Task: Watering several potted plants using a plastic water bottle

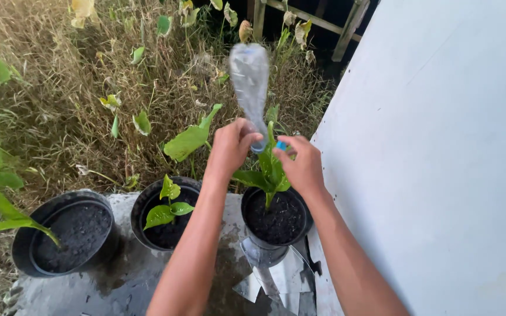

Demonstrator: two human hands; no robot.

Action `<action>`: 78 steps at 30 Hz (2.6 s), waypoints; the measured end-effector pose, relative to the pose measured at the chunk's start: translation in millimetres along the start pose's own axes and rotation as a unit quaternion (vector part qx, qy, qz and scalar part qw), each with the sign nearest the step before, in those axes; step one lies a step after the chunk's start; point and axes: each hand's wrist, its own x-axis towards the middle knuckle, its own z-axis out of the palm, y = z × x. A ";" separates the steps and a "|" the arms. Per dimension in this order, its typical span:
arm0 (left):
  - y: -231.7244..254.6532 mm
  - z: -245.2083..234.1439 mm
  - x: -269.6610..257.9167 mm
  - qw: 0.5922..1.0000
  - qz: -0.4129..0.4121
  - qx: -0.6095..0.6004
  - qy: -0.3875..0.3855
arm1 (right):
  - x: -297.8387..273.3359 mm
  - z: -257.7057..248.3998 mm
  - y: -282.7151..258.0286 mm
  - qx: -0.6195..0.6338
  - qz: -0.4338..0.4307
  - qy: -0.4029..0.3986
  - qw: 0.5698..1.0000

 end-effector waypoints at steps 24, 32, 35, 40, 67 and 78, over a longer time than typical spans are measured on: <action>-4.8 -6.3 -53.1 0.868 -0.238 -0.426 0.091 | -30.2 31.5 -29.1 0.281 0.081 -0.004 0.956; -10.2 15.3 -90.7 0.833 -0.247 -0.487 0.090 | -39.5 25.5 -31.7 0.492 0.407 -0.081 0.766; -5.4 19.9 -104.7 0.826 -0.245 -0.499 0.095 | -55.0 20.4 -42.3 0.409 0.354 -0.077 0.838; 8.7 20.9 -135.3 0.861 -0.219 -0.454 0.068 | -91.6 9.2 -30.9 0.403 0.379 -0.078 0.829; -101.7 162.4 -308.8 0.750 -0.501 -0.353 -0.250 | -151.0 -14.8 108.3 -0.370 0.266 -0.272 0.848; -91.5 167.5 -285.1 0.785 -0.454 -0.327 -0.265 | -146.4 -30.7 89.4 -0.362 0.169 -0.255 0.881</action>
